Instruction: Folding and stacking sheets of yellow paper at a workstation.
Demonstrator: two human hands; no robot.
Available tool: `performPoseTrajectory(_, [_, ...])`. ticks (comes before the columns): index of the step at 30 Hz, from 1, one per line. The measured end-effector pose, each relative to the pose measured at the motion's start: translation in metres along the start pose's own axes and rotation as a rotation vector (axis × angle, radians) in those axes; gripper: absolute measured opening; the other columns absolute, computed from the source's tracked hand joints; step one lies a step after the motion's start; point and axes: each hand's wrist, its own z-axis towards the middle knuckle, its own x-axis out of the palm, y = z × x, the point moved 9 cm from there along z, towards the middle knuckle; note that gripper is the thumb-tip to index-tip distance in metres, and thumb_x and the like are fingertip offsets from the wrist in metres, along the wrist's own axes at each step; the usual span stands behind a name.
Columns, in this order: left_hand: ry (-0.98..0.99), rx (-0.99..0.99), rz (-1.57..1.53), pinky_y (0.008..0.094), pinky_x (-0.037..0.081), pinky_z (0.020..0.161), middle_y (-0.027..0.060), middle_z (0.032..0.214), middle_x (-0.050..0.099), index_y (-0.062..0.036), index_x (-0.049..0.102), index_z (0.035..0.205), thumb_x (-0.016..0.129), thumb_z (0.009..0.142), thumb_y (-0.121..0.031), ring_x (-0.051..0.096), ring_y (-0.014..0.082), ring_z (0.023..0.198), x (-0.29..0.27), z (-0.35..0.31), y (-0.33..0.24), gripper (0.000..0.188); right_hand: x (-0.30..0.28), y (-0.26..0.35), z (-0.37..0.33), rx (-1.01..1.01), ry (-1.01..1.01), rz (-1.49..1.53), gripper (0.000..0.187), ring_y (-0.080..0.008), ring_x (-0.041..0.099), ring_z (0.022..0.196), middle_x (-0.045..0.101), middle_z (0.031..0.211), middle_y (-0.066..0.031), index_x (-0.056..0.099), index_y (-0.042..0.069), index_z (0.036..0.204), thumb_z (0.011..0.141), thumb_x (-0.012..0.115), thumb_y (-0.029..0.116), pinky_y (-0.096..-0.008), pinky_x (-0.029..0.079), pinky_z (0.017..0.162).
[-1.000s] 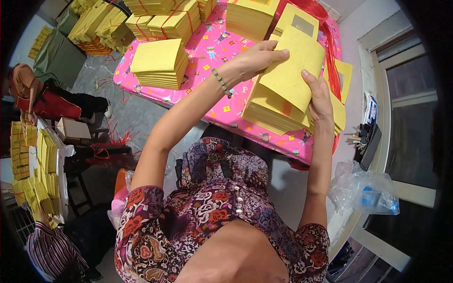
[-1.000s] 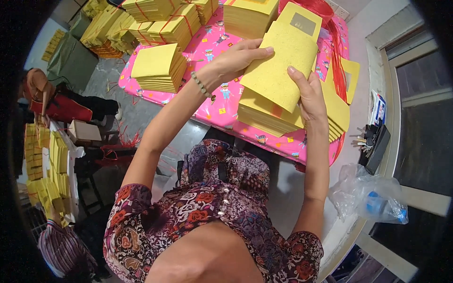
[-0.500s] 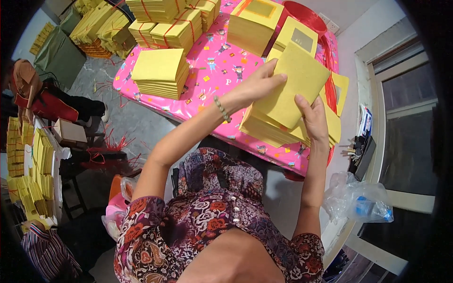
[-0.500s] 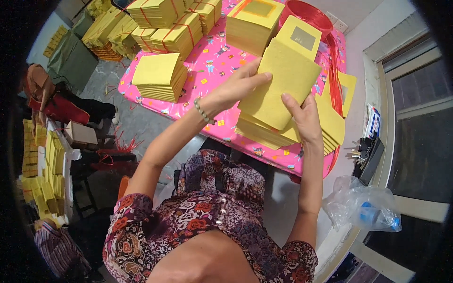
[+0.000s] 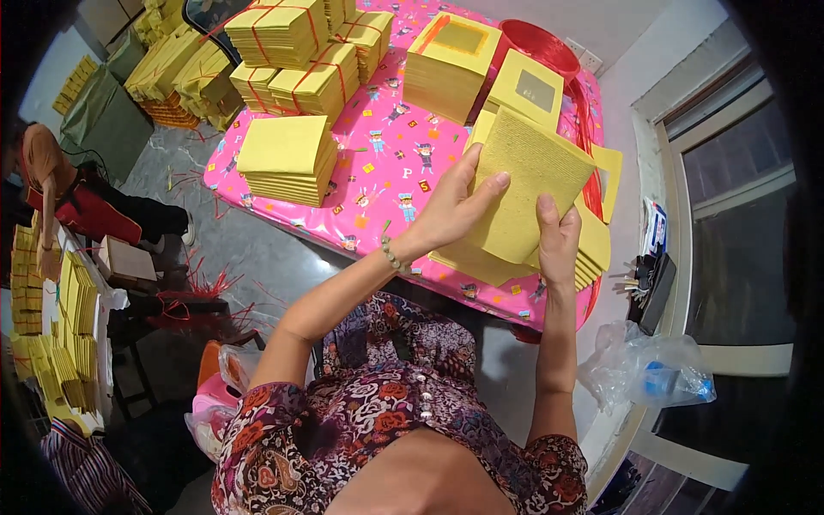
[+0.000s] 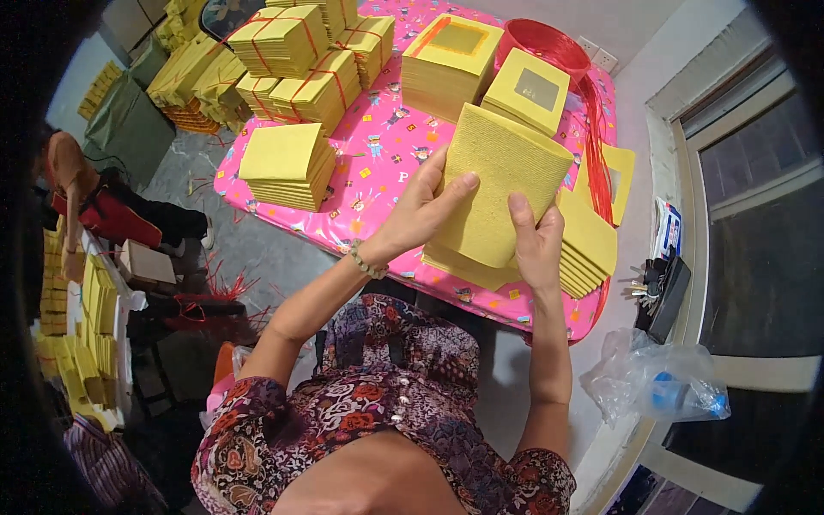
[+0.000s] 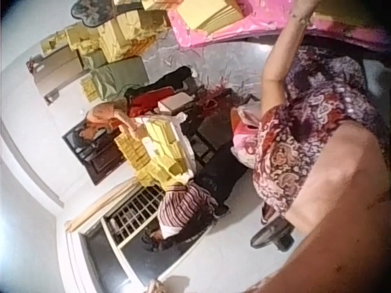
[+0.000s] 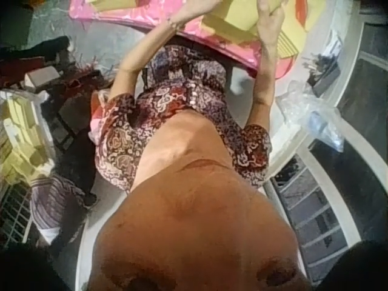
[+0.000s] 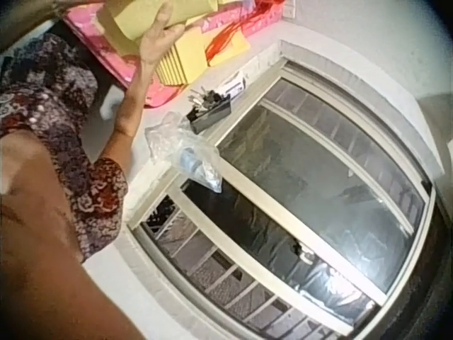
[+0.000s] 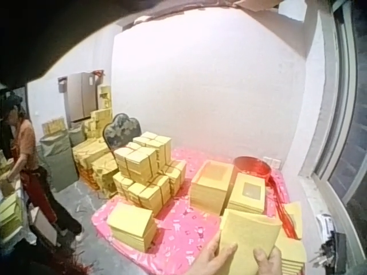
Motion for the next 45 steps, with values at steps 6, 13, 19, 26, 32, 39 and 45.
performPoseTrajectory(6, [-0.009, 0.020, -0.026, 0.0293, 0.042, 0.095, 0.0097, 0.120, 0.055, 0.0028, 0.040, 0.132, 0.050, 0.098, -0.013, 0.051, 0.0126, 0.112, 0.002, -0.005, -0.002, 0.038, 0.003, 0.001, -0.002, -0.014, -0.007, -0.004, 0.033, -0.0120, 0.058, 0.099, 0.064, 0.111, -0.0088, 0.055, -0.005, 0.119, 0.098, 0.055, 0.020, -0.0286, 0.047, 0.086])
performPoseTrajectory(13, [-0.030, 0.009, 0.022, 0.0299, 0.042, 0.094, 0.0112, 0.118, 0.055, 0.0039, 0.042, 0.128, 0.049, 0.098, -0.012, 0.052, 0.0142, 0.109, 0.001, -0.008, -0.001, 0.034, 0.003, 0.004, -0.002, -0.006, -0.046, -0.005, 0.032, -0.0112, 0.059, 0.097, 0.064, 0.109, -0.0086, 0.056, -0.004, 0.119, 0.098, 0.055, 0.020, -0.0277, 0.048, 0.085])
performPoseTrajectory(19, [-0.067, -0.007, -0.055, 0.0301, 0.042, 0.095, 0.0110, 0.122, 0.054, 0.0029, 0.039, 0.133, 0.048, 0.099, -0.011, 0.052, 0.0141, 0.112, 0.000, -0.014, 0.001, 0.038, 0.004, -0.003, -0.008, 0.040, -0.033, 0.032, 0.031, -0.0098, 0.058, 0.094, 0.065, 0.106, -0.0076, 0.057, -0.004, 0.117, 0.097, 0.056, 0.020, -0.0259, 0.047, 0.082])
performPoseTrajectory(26, [-0.066, -0.052, -0.048, 0.0282, 0.047, 0.090, 0.0094, 0.120, 0.058, 0.0019, 0.040, 0.134, 0.048, 0.099, -0.012, 0.055, 0.0123, 0.108, -0.013, -0.031, 0.000, 0.038, 0.014, 0.010, -0.006, -0.029, -0.069, 0.060, 0.028, -0.0078, 0.057, 0.093, 0.065, 0.103, -0.0051, 0.057, -0.003, 0.117, 0.100, 0.051, 0.019, -0.0244, 0.046, 0.083])
performPoseTrajectory(32, [-0.073, -0.187, -0.053, 0.0280, 0.046, 0.091, 0.0083, 0.122, 0.057, 0.0009, 0.039, 0.136, 0.048, 0.100, -0.012, 0.055, 0.0111, 0.109, -0.027, -0.056, 0.008, 0.040, 0.013, 0.000, -0.007, 0.049, -0.036, 0.084, 0.015, -0.0049, 0.056, 0.084, 0.063, 0.092, -0.0022, 0.057, 0.001, 0.099, 0.099, 0.052, 0.015, -0.0216, 0.045, 0.076])
performPoseTrajectory(39, [-0.084, -0.306, -0.011, 0.0272, 0.045, 0.092, 0.0069, 0.121, 0.058, 0.0003, 0.040, 0.137, 0.049, 0.100, -0.015, 0.055, 0.0108, 0.110, -0.048, -0.087, 0.011, 0.041, 0.038, -0.011, -0.028, 0.199, 0.056, 0.088, 0.018, -0.0018, 0.053, 0.072, 0.062, 0.084, -0.0008, 0.055, 0.002, 0.092, 0.098, 0.054, 0.019, -0.0179, 0.042, 0.065])
performPoseTrajectory(45, [-0.081, -0.396, 0.000, 0.0271, 0.046, 0.089, 0.0059, 0.119, 0.059, -0.0011, 0.042, 0.135, 0.050, 0.100, -0.016, 0.056, 0.0101, 0.106, -0.068, -0.113, 0.011, 0.039, 0.054, -0.031, -0.054, 0.313, 0.134, -0.125, 0.028, -0.0015, 0.055, 0.063, 0.065, 0.074, 0.0001, 0.060, -0.002, 0.091, 0.098, 0.055, 0.025, -0.0187, 0.043, 0.056])
